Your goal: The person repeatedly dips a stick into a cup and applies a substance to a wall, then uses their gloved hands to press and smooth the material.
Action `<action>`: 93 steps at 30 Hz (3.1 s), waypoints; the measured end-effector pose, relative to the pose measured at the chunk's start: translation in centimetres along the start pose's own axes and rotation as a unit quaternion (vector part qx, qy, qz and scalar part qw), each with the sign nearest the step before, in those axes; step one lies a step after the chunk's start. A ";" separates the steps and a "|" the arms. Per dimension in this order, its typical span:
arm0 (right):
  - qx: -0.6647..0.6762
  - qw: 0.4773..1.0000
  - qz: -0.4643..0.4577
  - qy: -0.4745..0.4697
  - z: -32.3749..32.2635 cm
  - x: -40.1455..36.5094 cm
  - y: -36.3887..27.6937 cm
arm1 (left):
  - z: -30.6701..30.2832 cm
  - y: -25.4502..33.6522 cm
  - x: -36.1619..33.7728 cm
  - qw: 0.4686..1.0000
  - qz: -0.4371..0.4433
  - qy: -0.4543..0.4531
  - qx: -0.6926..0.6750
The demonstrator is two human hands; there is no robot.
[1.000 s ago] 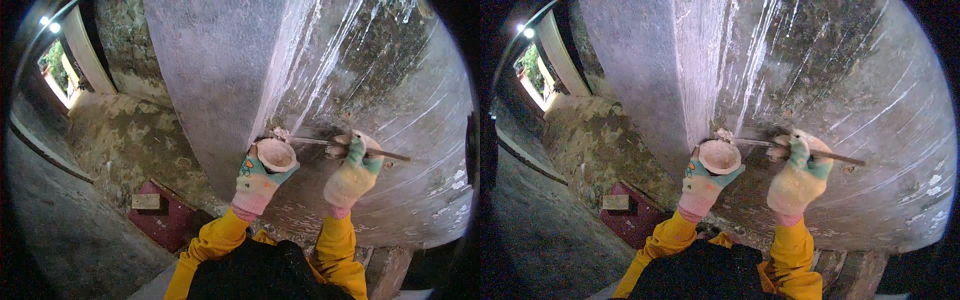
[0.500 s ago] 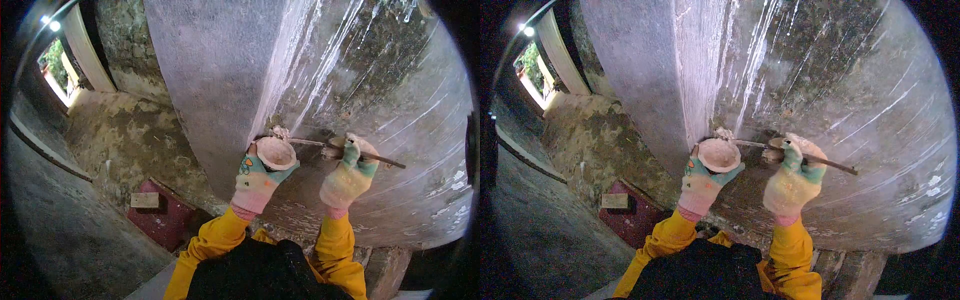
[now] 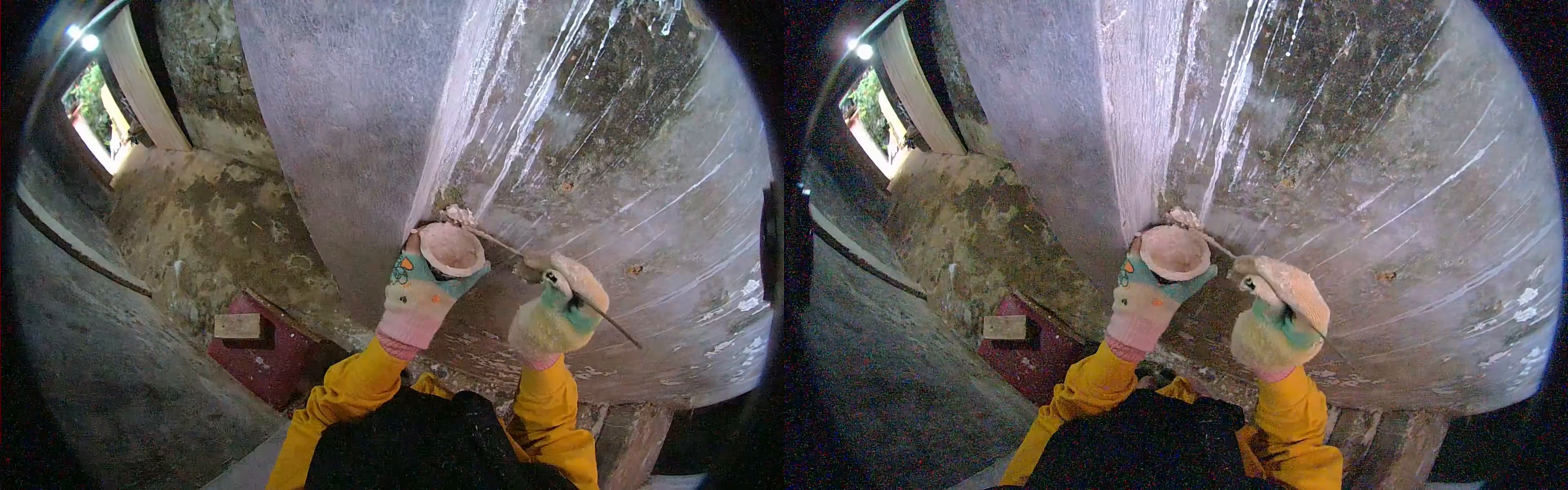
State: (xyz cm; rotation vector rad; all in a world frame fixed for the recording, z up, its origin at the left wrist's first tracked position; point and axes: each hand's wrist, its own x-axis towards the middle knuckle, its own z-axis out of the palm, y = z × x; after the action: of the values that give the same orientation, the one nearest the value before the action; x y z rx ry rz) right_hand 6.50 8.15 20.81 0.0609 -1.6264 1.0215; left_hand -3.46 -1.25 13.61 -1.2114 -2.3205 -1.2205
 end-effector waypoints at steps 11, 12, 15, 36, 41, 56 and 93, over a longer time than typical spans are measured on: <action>0.056 0.998 0.036 -0.019 0.2 -0.4 0.2 | -0.5 -0.3 -2.0 0.941 0.065 -0.101 0.316; 0.012 0.999 0.032 -0.015 -0.1 -0.5 0.6 | -1.3 0.2 -1.4 0.950 0.086 -0.055 0.295; -0.089 0.980 0.062 -0.167 -1.2 0.8 -1.0 | -1.7 0.8 -0.1 0.991 0.044 -0.022 0.126; -0.082 0.993 -0.057 -0.061 0.9 0.4 -1.3 | 0.8 -0.5 -0.2 0.995 -0.063 -0.004 -0.076; -0.045 0.995 -0.083 -0.045 0.0 0.2 -0.7 | -1.2 0.3 0.2 0.995 0.039 0.049 0.080; 0.008 0.984 0.122 0.128 1.6 1.1 1.7 | -1.5 1.4 0.3 0.984 0.019 0.048 0.169; 0.004 0.989 0.034 0.145 0.6 0.8 1.6 | -0.2 0.7 -0.4 0.997 -0.061 0.003 0.046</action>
State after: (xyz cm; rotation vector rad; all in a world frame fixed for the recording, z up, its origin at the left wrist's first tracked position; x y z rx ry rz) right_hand 4.92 9.08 20.56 -0.1344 -1.3671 1.0366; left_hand -2.70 -1.39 13.98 -1.0502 -2.4486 -1.1399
